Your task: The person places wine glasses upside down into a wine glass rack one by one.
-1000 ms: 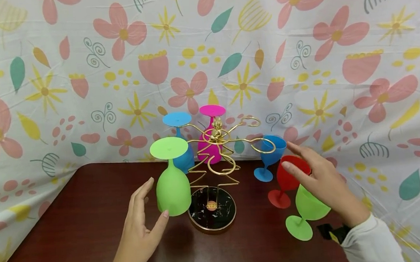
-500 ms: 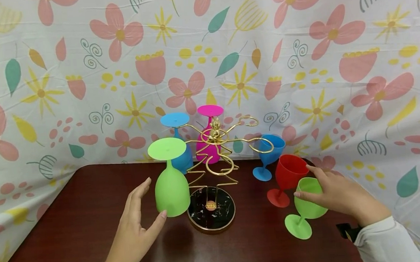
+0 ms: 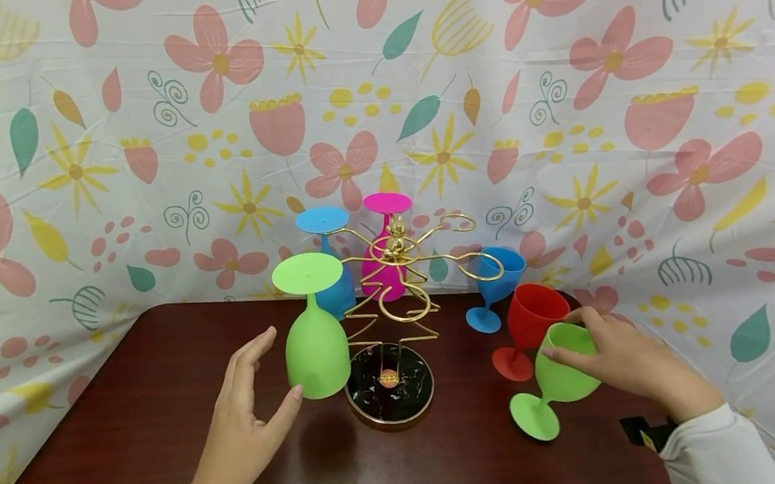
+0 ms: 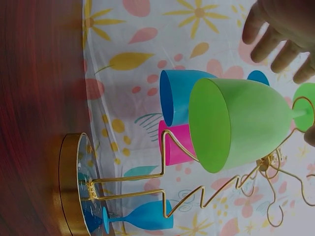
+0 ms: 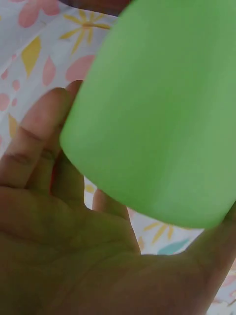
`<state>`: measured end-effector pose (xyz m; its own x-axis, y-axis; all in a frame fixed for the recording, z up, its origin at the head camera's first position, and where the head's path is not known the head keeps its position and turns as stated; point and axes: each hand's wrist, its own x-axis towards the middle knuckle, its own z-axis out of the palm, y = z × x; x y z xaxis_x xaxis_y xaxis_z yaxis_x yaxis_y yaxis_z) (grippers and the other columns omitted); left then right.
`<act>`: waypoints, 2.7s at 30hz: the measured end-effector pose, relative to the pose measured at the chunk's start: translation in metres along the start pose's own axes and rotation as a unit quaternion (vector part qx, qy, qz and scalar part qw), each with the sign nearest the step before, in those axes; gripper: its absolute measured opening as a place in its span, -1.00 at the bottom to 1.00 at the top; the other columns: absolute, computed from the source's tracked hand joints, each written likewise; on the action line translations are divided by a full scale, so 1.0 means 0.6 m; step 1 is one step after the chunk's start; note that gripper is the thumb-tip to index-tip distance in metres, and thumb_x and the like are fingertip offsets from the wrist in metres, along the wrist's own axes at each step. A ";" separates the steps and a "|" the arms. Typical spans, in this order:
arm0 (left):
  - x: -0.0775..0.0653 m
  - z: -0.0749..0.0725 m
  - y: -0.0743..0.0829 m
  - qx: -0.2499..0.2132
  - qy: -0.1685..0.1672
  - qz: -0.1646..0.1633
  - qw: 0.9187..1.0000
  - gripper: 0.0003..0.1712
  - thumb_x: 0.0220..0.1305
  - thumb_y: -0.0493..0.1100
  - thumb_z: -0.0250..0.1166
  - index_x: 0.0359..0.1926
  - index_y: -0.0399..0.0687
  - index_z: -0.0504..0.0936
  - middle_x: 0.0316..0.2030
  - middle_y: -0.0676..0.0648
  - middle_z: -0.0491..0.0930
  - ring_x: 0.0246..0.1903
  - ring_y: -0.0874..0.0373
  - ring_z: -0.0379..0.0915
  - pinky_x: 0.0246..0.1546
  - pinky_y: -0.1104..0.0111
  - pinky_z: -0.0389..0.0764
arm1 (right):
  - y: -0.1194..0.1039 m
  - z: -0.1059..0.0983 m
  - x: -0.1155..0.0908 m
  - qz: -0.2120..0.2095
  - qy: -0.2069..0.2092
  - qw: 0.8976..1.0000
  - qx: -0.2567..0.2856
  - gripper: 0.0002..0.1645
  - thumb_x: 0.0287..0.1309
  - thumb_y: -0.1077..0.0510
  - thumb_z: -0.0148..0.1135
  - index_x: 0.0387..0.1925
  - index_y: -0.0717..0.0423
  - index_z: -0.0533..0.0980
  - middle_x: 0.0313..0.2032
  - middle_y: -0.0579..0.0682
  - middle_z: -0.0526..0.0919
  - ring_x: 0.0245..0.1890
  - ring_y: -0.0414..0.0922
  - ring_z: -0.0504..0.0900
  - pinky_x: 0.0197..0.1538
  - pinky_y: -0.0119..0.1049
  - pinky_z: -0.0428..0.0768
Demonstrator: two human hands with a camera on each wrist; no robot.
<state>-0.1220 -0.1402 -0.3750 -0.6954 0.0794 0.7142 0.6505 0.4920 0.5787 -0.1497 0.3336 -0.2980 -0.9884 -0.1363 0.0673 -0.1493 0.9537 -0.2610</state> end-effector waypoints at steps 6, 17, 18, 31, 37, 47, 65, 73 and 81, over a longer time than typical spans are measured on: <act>0.006 -0.001 0.007 -0.011 0.016 0.022 1.000 -0.15 0.06 -0.38 0.46 0.39 -0.01 0.37 0.34 0.01 0.34 0.31 0.08 0.26 0.20 0.45 0.27 | -0.012 -0.014 -0.010 -0.020 0.016 0.995 0.096 -0.16 0.32 -0.37 0.13 0.39 0.05 0.26 0.24 0.22 0.48 0.17 0.26 0.48 0.03 0.25 0.51; 0.005 0.010 0.013 -0.019 0.033 0.074 0.997 -0.36 0.05 -0.39 0.39 0.21 -0.03 0.54 0.20 -0.08 0.47 0.20 0.04 0.38 0.21 0.50 0.32 | -0.018 0.013 0.004 -0.036 0.121 0.950 0.286 -0.36 0.53 -0.15 -0.04 0.52 -0.18 0.19 0.42 0.15 0.28 0.40 0.21 0.21 0.21 0.28 0.26; 0.005 0.011 0.014 -0.020 0.034 0.078 0.996 -0.37 0.05 -0.40 0.39 0.19 -0.04 0.55 0.19 -0.07 0.48 0.19 0.04 0.39 0.21 0.49 0.33 | -0.018 0.018 0.007 -0.035 0.123 0.945 0.301 -0.36 0.54 -0.15 -0.07 0.53 -0.16 0.19 0.44 0.14 0.25 0.41 0.19 0.17 0.23 0.29 0.23; 0.011 0.032 0.027 -0.055 0.066 0.143 0.986 -0.57 0.05 -0.43 0.29 0.01 -0.16 0.64 0.00 -0.15 0.57 0.05 0.04 0.49 0.13 0.46 0.41 | -0.047 0.103 0.043 0.002 -0.016 0.785 0.619 -0.38 0.57 -0.25 -0.38 0.37 0.04 0.18 0.17 -0.03 0.35 0.17 -0.06 0.34 0.17 -0.28 0.42; 0.010 0.042 0.036 -0.069 0.058 0.163 0.982 -0.58 0.04 -0.43 0.26 -0.01 -0.19 0.63 -0.02 -0.17 0.57 0.03 0.04 0.50 0.11 0.47 0.43 | -0.071 0.156 0.048 0.007 -0.090 0.655 0.750 -0.48 0.57 -0.10 -0.48 0.26 -0.02 0.31 0.18 -0.10 0.42 0.16 -0.06 0.42 0.20 -0.16 0.47; 0.000 0.064 0.046 -0.131 -0.008 0.154 0.979 -0.49 0.16 -0.58 0.14 0.13 -0.20 0.53 -0.01 -0.11 0.56 -0.12 0.12 0.55 -0.15 0.47 0.56 | -0.106 0.209 0.045 -0.024 -0.228 0.486 0.843 -0.33 0.52 -0.10 -0.55 0.17 0.03 0.48 0.11 -0.04 0.52 0.09 -0.10 0.47 0.20 -0.16 0.41; 0.019 0.145 0.093 -0.159 -0.102 0.079 0.979 -0.52 0.29 -0.13 0.42 0.22 0.03 0.59 0.17 0.05 0.50 0.11 0.13 0.47 0.06 0.20 0.57 | -0.177 0.257 0.025 -0.008 -0.272 0.371 0.888 -0.36 0.49 -0.24 -0.30 0.35 -0.09 0.41 0.31 0.07 0.44 0.34 0.18 0.37 0.44 -0.05 0.20; 0.031 0.167 0.098 -0.187 -0.087 0.076 0.975 -0.72 0.28 -0.20 0.42 0.01 -0.02 0.75 0.01 0.08 0.58 0.05 0.16 0.52 0.00 0.25 0.62 | -0.207 0.266 0.018 -0.029 -0.257 0.338 0.905 -0.32 0.50 -0.35 -0.26 0.33 -0.09 0.44 0.24 0.00 0.51 0.26 0.05 0.46 0.43 -0.05 0.21; 0.034 0.170 0.099 -0.207 -0.082 0.071 0.972 -0.81 0.29 -0.21 0.41 -0.08 -0.04 0.79 0.01 0.09 0.63 0.07 0.15 0.53 0.03 0.22 0.61 | -0.224 0.268 0.007 0.001 -0.242 0.332 0.912 -0.35 0.50 -0.33 -0.25 0.28 -0.06 0.46 0.19 -0.03 0.51 0.21 -0.05 0.45 0.43 -0.02 0.18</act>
<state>-0.1288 -0.0208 -0.3663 -0.6062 0.2756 0.7460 0.7875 0.0765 0.6116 -0.1380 0.1617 -0.4172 -0.8110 -0.5848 0.0183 0.5191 -0.7335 -0.4388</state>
